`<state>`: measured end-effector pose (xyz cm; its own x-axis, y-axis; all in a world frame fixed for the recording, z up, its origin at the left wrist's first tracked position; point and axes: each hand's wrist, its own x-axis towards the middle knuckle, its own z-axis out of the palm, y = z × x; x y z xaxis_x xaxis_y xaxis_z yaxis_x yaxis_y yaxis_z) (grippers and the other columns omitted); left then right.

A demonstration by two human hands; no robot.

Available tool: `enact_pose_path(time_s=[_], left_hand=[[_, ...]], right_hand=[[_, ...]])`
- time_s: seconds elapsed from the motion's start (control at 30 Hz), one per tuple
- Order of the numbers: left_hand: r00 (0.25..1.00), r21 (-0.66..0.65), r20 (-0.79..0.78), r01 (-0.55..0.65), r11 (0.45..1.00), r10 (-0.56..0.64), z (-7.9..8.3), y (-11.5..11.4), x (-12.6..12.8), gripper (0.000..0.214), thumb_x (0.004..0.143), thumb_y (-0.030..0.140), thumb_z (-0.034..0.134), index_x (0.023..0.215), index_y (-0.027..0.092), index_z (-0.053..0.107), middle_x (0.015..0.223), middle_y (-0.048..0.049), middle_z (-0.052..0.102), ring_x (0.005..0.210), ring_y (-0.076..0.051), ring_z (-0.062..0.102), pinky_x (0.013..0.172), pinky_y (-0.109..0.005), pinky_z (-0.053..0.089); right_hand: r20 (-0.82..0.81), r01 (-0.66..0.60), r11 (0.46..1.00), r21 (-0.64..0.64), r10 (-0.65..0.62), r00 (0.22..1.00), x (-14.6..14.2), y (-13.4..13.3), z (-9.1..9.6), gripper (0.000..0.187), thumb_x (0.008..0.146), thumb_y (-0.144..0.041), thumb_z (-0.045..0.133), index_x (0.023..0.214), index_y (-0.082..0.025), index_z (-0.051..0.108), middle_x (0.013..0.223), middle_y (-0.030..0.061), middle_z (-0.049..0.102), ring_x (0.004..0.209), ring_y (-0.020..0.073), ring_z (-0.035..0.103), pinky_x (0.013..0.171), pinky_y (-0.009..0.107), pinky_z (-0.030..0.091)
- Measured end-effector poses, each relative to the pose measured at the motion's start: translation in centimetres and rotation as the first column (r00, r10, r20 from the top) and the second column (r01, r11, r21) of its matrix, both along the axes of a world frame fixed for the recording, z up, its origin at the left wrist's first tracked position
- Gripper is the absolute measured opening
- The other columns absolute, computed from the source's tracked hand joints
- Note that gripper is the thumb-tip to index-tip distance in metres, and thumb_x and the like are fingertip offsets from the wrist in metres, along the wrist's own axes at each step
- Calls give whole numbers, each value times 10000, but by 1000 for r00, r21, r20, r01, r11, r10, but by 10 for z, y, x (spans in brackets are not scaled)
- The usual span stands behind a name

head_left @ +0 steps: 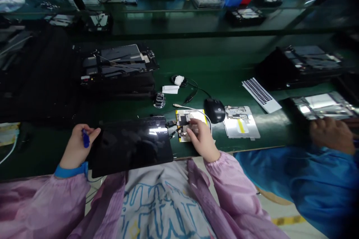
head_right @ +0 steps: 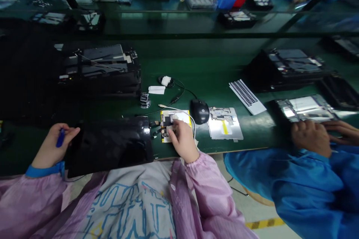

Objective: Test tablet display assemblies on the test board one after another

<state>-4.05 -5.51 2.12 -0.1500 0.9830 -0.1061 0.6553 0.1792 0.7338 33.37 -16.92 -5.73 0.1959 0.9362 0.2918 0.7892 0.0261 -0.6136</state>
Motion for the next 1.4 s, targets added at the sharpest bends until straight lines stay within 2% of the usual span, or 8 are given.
enact_pose_path(time_s=[0.13, 0.7, 0.83, 0.97, 1.07, 1.1, 1.27, 1.4], left_hand=[[932, 9, 351, -97, 995, 88, -1, 9, 14, 364, 640, 407, 712, 793, 180, 473, 644, 54, 399, 580, -80, 373, 543, -189, 281], [661, 50, 744, 94, 994, -100, -10, 32, 30, 380, 642, 286, 723, 762, 191, 375, 663, 30, 529, 548, -93, 459, 521, -188, 387], [640, 82, 752, 148, 986, -158, -17, 31, 26, 369, 666, 290, 712, 770, 193, 371, 661, 31, 522, 530, -89, 449, 512, -194, 381], [660, 97, 729, 165, 982, -183, -23, 29, 22, 342, 692, 315, 689, 768, 190, 379, 681, 25, 531, 553, -92, 456, 531, -202, 371], [669, 112, 715, 176, 978, -202, -25, 28, 21, 336, 701, 322, 678, 761, 188, 376, 693, 24, 527, 573, -95, 457, 554, -211, 365], [666, 116, 717, 179, 977, -207, -25, 27, 20, 340, 699, 324, 676, 759, 190, 369, 684, 27, 518, 575, -97, 454, 560, -214, 364], [672, 135, 704, 190, 973, -229, -31, 25, 18, 330, 705, 331, 663, 767, 191, 371, 687, 29, 503, 595, -100, 448, 586, -220, 367], [689, 139, 683, 204, 969, -243, -35, 25, 16, 319, 725, 341, 652, 771, 191, 375, 694, 28, 501, 572, -95, 420, 557, -217, 337]], right_hand=[[100, 42, 999, 7, -43, 994, 6, 15, -5, 498, 901, -416, 495, 1283, -100, 458, 1211, 181, 595, 1091, 303, 568, 899, 463, 443], [182, 88, 996, 4, -87, 979, 7, 29, -11, 470, 882, -420, 523, 1240, -119, 472, 1191, 166, 609, 1108, 296, 561, 943, 475, 410], [85, 77, 979, 189, -95, 992, -8, 19, 2, 411, 886, -352, 516, 1240, -149, 471, 1198, 168, 589, 1149, 286, 548, 961, 497, 433], [111, -289, 900, 326, 267, 957, -65, -2, 31, 448, 856, -285, 559, 1272, -178, 430, 1233, 147, 593, 1290, 263, 470, 1072, 529, 349], [222, -674, 728, 125, 641, 735, -102, -11, 46, 394, 903, -345, 525, 1253, -181, 451, 1175, 96, 652, 1310, 236, 469, 1174, 578, 106], [236, -693, 718, 64, 664, 710, -108, -10, 49, 391, 915, -370, 511, 1251, -176, 457, 1174, 97, 656, 1316, 243, 465, 1172, 596, 55], [266, -337, 938, 80, 306, 914, -102, 4, 55, 547, 880, -488, 538, 1280, -132, 425, 1288, 202, 559, 1381, 361, 353, 1105, 691, 118], [341, -574, 818, 40, 529, 777, -113, -4, 55, 473, 845, -430, 600, 1222, -165, 494, 1311, 170, 550, 1388, 343, 343, 1135, 658, 108]])
